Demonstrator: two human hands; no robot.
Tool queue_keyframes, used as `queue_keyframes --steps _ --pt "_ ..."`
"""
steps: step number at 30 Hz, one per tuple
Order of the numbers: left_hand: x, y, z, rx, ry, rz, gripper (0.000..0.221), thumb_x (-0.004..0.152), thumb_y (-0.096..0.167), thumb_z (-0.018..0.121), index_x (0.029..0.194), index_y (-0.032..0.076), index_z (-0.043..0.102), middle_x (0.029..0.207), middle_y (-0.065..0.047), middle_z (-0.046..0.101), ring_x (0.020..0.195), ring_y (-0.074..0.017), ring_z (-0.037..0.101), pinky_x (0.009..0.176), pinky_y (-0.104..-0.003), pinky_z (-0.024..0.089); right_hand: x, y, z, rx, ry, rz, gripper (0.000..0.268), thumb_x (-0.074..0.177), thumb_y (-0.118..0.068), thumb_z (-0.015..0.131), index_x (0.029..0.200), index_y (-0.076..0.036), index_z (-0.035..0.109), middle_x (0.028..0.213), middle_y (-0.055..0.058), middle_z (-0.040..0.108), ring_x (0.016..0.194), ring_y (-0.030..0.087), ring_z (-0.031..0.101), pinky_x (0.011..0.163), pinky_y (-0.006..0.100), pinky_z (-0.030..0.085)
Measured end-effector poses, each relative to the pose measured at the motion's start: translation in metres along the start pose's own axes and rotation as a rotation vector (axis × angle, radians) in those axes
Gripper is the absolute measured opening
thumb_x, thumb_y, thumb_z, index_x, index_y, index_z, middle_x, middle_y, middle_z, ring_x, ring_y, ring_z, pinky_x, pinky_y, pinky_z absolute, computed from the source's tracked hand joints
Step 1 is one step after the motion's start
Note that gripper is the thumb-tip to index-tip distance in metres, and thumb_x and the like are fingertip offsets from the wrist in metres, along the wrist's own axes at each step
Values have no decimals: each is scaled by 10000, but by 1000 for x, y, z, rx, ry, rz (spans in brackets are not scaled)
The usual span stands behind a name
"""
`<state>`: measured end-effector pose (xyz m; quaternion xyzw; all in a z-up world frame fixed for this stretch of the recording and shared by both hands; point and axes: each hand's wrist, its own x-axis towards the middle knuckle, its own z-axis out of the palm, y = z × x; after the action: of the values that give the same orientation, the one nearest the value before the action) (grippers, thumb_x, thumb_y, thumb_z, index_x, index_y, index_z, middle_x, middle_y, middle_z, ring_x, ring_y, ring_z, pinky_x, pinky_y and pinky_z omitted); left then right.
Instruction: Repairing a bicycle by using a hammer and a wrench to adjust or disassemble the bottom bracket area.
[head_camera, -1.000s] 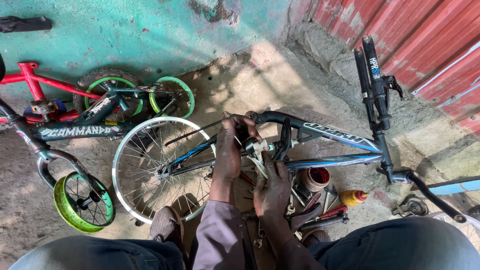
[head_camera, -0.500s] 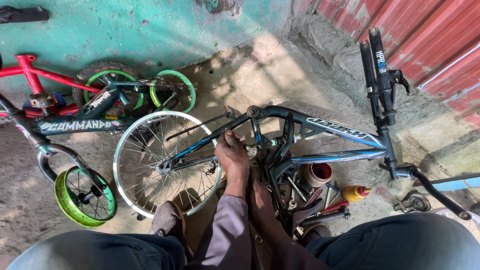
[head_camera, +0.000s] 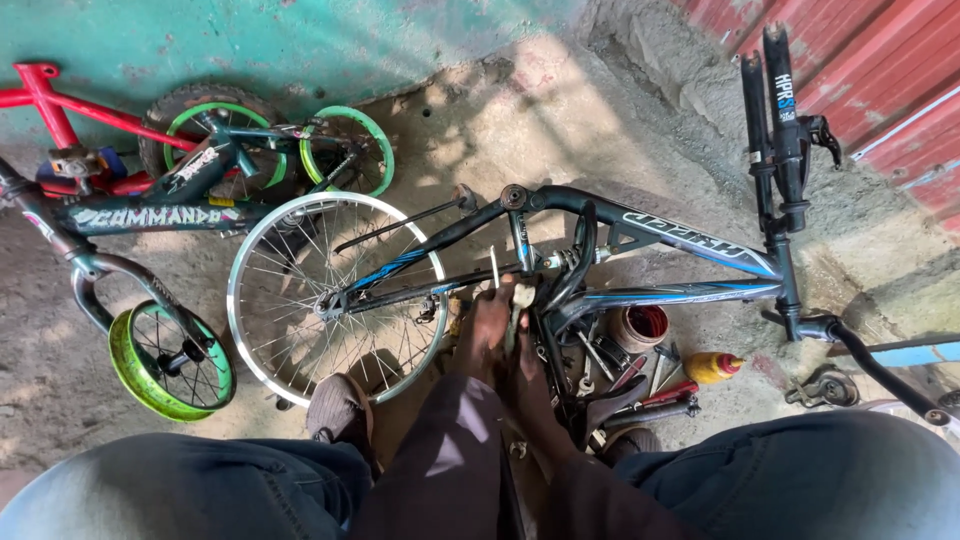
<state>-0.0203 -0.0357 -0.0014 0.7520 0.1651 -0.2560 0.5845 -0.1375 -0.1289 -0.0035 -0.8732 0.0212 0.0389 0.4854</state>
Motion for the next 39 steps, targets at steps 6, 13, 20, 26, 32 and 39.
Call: queue_keyframes --steps 6,13,20,26,32,39 --pt "15 -63 -1 -431 211 137 454 1019 433 551 1034 -1 684 893 -102 721 707 -188 585 664 -345 485 -48 161 56 -464 -369 467 314 951 -277 578 1084 -23 704 1024 196 738 926 365 737 780 465 586" --pt "4 -78 -3 -183 303 212 538 1009 564 433 1060 86 674 903 -92 670 808 -236 637 750 -399 496 -70 142 73 -495 -461 513 364 985 -407 595 1035 -46 599 926 125 664 813 302 660 711 459 526" --pt "41 -111 -2 -324 273 242 637 1106 623 385 1028 70 691 755 -149 641 688 -240 620 681 -462 500 -63 120 71 -460 -438 647 489 970 -513 567 1231 -101 553 1079 114 684 947 326 706 810 476 558" --pt "27 -88 -9 -265 301 198 555 1046 478 437 780 72 706 616 -48 536 578 -190 513 590 -359 420 -52 56 37 191 -324 921 609 1076 -610 414 994 -39 608 603 50 422 403 197 444 447 417 468" --pt "33 -82 -7 -248 303 104 456 1034 314 465 747 69 722 704 -75 644 627 -212 551 629 -380 455 -19 31 -13 414 -84 757 407 995 -184 481 711 59 640 546 165 570 406 288 512 419 410 431" --pt "77 -107 43 -239 366 440 442 1050 286 546 725 17 676 565 -39 660 462 -192 583 481 -337 476 -34 -93 -80 681 10 289 283 1010 -121 542 1250 25 515 819 182 644 713 286 725 667 412 651"
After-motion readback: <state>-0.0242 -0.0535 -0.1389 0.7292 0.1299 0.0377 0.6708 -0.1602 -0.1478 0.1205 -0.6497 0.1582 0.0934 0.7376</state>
